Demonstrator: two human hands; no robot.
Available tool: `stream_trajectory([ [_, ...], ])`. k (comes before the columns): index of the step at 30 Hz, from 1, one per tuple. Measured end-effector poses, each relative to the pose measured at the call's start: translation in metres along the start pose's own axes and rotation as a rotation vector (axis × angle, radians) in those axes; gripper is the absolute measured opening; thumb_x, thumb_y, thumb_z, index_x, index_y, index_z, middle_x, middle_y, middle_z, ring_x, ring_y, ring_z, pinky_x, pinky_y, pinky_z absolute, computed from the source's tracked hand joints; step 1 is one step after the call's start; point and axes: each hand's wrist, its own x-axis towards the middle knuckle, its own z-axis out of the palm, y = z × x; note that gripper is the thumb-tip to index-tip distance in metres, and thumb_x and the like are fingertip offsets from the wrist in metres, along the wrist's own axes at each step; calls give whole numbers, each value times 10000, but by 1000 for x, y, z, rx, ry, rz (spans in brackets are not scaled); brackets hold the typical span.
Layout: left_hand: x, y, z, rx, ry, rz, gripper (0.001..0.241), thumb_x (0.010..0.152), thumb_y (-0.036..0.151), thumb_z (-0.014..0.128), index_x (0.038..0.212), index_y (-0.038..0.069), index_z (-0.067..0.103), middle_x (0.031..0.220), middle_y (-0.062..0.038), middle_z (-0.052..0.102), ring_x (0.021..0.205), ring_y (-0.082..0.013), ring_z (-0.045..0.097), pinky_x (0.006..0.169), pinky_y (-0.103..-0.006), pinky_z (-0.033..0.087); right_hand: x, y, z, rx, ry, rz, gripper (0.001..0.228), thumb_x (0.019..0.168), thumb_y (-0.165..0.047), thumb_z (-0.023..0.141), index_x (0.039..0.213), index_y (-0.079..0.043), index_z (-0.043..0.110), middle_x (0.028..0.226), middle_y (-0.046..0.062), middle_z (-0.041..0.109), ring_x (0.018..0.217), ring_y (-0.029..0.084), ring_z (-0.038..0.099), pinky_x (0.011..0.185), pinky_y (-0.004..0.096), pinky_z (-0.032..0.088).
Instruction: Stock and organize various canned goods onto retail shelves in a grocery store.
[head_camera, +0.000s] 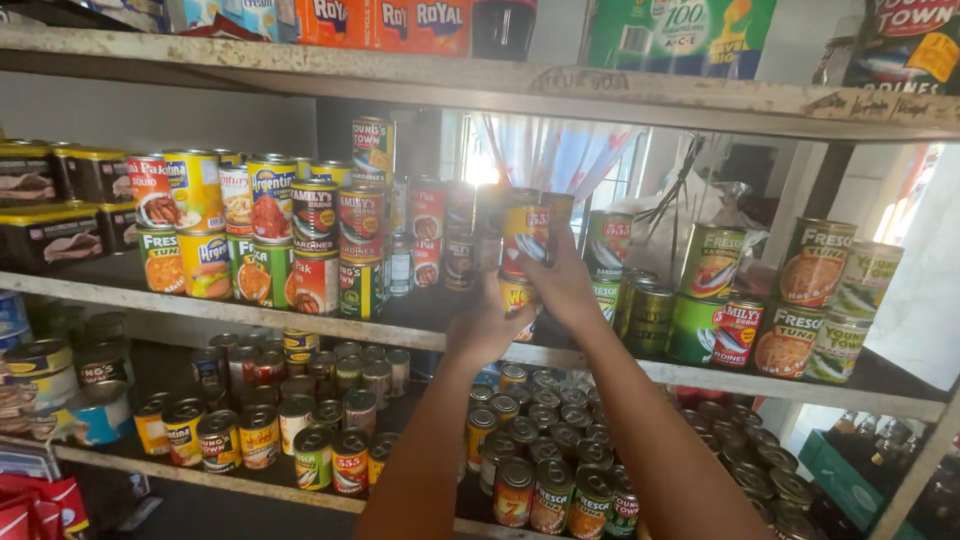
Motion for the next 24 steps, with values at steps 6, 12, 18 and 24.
stream_trajectory([
  [6, 4, -5, 1, 80, -38, -38, 976, 843, 712, 600, 1521, 132, 204, 1296, -245, 632, 1130, -456, 650, 947, -522, 503, 0, 21, 9, 83, -36, -104, 921, 926, -182, 690, 1614, -1, 104, 1497, 202, 463, 1380, 263, 479, 1067, 367, 473],
  [12, 6, -15, 11, 92, -61, -46, 861, 865, 621, 574, 1502, 173, 207, 1250, -221, 669, 1064, -464, 683, 922, -538, 520, -15, 22, 9, 49, -95, 225, 881, 933, -352, 611, 1607, -55, 128, 1389, 157, 586, 1188, 231, 643, 967, 343, 532],
  [18, 3, -10, 4, 98, -70, -65, 935, 839, 600, 581, 1528, 156, 131, 1195, -219, 693, 1055, -458, 683, 917, -519, 530, -20, 18, 10, 102, -136, 266, 860, 908, -387, 705, 1556, -30, 267, 1350, 147, 632, 1170, 209, 647, 947, 339, 539],
  [24, -6, -5, -1, 168, -106, -34, 1033, 758, 721, 615, 1509, 169, 169, 1171, -184, 717, 1070, -431, 687, 909, -496, 550, -25, 8, 12, 256, -70, 390, 754, 888, -364, 681, 1514, -49, 401, 1130, 89, 704, 868, 147, 696, 579, 295, 536],
])
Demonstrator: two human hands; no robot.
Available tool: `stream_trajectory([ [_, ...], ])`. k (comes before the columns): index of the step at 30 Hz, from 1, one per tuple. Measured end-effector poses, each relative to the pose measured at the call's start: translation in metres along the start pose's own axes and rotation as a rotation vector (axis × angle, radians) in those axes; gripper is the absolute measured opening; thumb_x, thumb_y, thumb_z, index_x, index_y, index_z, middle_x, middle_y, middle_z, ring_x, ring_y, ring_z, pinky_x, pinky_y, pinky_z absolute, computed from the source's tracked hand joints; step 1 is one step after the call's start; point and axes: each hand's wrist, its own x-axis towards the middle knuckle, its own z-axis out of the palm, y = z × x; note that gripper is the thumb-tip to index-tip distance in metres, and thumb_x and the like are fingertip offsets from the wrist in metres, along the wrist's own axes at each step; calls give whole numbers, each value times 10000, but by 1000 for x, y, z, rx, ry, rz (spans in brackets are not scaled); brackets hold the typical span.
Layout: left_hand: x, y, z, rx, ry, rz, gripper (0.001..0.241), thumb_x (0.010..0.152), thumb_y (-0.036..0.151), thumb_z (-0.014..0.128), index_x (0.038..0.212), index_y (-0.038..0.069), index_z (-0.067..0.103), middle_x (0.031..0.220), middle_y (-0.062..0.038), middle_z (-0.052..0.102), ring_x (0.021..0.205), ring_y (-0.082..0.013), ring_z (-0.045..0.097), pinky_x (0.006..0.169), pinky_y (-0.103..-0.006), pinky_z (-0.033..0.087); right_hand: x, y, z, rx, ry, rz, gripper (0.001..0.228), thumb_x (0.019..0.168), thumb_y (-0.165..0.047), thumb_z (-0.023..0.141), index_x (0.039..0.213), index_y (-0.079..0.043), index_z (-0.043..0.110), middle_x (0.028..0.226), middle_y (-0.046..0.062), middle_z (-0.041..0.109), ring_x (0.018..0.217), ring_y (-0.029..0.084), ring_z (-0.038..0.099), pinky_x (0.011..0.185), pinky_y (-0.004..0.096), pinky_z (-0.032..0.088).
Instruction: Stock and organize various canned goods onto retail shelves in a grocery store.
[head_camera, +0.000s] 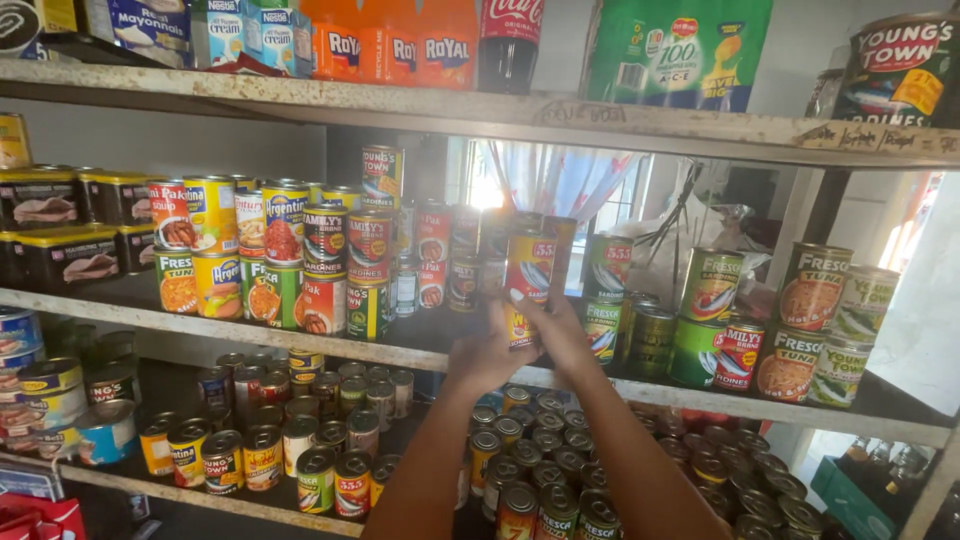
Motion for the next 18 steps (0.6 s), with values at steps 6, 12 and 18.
stream_trajectory([
  [6, 6, -10, 9, 60, 23, 65, 1016, 774, 751, 628, 1486, 152, 219, 1229, -184, 691, 1080, -433, 679, 902, -505, 544, 1, 4, 0, 7, 60, -74, 714, 907, -375, 675, 1488, -35, 436, 1040, 87, 706, 739, 112, 653, 491, 254, 471],
  [12, 10, -11, 11, 33, 24, 48, 984, 766, 725, 638, 1495, 188, 251, 1268, -179, 680, 1095, -432, 677, 911, -510, 544, 10, 20, -5, 4, 142, -215, 693, 949, -375, 665, 1496, -27, 421, 1080, 50, 690, 825, 99, 648, 609, 240, 515],
  [18, 5, 0, -1, -115, -6, -26, 1036, 781, 556, 700, 1509, 71, 146, 1191, -182, 691, 1060, -419, 709, 919, -492, 555, -3, 4, -2, 130, 250, -249, 697, 967, -297, 675, 1546, -18, 406, 1179, 167, 685, 954, 261, 611, 785, 381, 469],
])
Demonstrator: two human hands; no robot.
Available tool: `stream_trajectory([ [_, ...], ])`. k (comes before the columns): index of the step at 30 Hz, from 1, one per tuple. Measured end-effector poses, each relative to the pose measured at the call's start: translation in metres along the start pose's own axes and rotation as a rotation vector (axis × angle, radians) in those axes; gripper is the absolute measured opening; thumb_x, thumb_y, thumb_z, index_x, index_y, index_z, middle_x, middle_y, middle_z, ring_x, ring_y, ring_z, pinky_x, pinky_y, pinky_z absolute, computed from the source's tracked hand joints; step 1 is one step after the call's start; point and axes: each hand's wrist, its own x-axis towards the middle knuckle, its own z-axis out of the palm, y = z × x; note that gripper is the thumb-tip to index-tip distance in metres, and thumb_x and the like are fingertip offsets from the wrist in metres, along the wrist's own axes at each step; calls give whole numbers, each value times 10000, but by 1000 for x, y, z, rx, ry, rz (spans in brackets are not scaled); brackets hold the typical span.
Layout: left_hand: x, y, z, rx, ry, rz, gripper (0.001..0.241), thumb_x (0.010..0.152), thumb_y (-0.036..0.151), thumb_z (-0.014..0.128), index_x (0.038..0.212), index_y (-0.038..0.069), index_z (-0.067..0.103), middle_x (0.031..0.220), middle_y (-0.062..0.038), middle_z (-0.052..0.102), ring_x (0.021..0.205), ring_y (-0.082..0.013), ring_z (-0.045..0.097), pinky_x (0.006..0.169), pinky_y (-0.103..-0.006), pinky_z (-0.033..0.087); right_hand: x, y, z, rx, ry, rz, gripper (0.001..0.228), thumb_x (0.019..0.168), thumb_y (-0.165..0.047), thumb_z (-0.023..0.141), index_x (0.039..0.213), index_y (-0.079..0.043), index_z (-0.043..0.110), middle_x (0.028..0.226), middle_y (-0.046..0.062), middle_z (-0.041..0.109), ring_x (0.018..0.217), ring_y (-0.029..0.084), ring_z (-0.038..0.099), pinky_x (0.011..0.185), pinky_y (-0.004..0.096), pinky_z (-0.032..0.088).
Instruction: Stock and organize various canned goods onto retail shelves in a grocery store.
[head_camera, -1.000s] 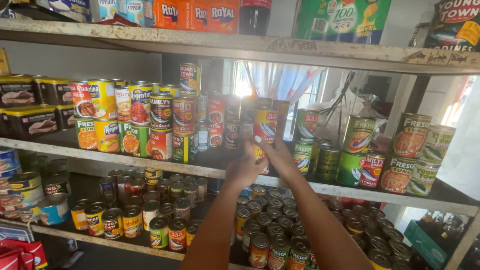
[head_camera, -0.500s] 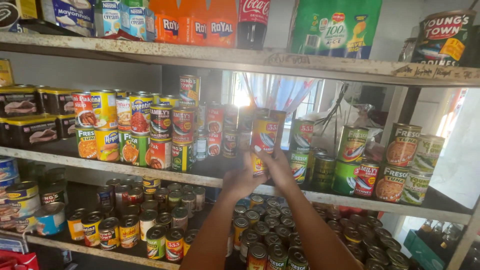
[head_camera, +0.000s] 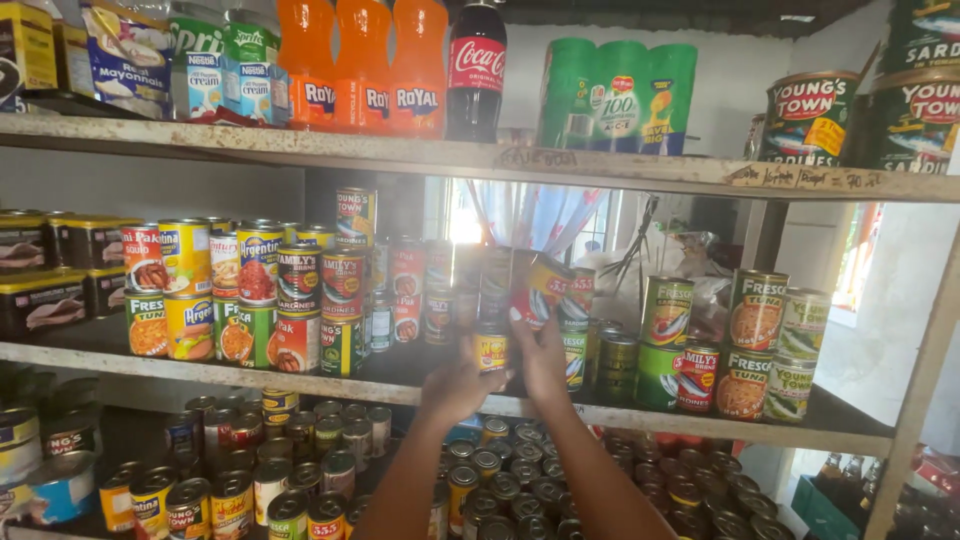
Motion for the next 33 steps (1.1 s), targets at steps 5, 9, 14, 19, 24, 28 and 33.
stream_trajectory([
  [5, 17, -19, -3, -172, 271, 165, 787, 689, 266, 862, 1280, -13, 422, 1062, -224, 686, 964, -403, 744, 791, -495, 588, 7, 5, -3, -67, 9, -20, 637, 925, -320, 701, 1419, 44, 532, 1225, 131, 712, 1059, 182, 672, 918, 307, 515],
  [9, 17, -24, -38, -342, 453, 47, 665, 722, 186, 826, 1232, -35, 462, 981, -192, 681, 827, -331, 718, 687, -449, 578, 4, 0, -1, -206, -7, 29, 697, 840, -288, 748, 1407, 35, 502, 1192, 157, 698, 1014, 222, 692, 869, 343, 565],
  [14, 8, -31, -86, -257, 568, -46, 669, 744, 191, 813, 1261, -19, 443, 975, -192, 697, 813, -309, 709, 731, -413, 547, 4, -6, 3, -445, -59, 8, 947, 798, -226, 792, 1516, 7, 219, 1271, 128, 615, 1019, 225, 678, 873, 333, 536],
  [19, -26, -1, -105, -332, 466, -121, 693, 754, 193, 782, 1313, 23, 410, 962, -191, 726, 776, -309, 747, 732, -408, 567, 2, -10, 8, -203, -230, 70, 808, 773, -188, 822, 1397, 20, 353, 1185, 161, 691, 1047, 205, 697, 895, 325, 577],
  [24, -9, -18, -92, -376, 523, 7, 735, 743, 196, 803, 1337, 17, 408, 1004, -181, 699, 808, -287, 733, 711, -407, 580, -7, -12, 18, -360, -411, 82, 758, 715, -161, 826, 1368, -1, 476, 1141, 121, 713, 1027, 207, 706, 901, 330, 569],
  [28, 27, -42, -65, -474, 553, 59, 663, 790, 199, 842, 1280, -2, 442, 1056, -188, 706, 862, -236, 728, 719, -367, 600, -7, -7, 14, -515, -496, 16, 622, 705, -131, 793, 1276, -21, 574, 1104, 93, 727, 1025, 191, 698, 913, 334, 542],
  [33, 27, -6, -55, -626, 556, 224, 588, 794, 161, 831, 1263, 25, 505, 1100, -137, 700, 898, -159, 713, 685, -289, 622, -13, -14, 16, -541, -514, 34, 596, 717, -144, 823, 1240, 8, 580, 1061, 131, 724, 964, 207, 687, 868, 351, 549],
])
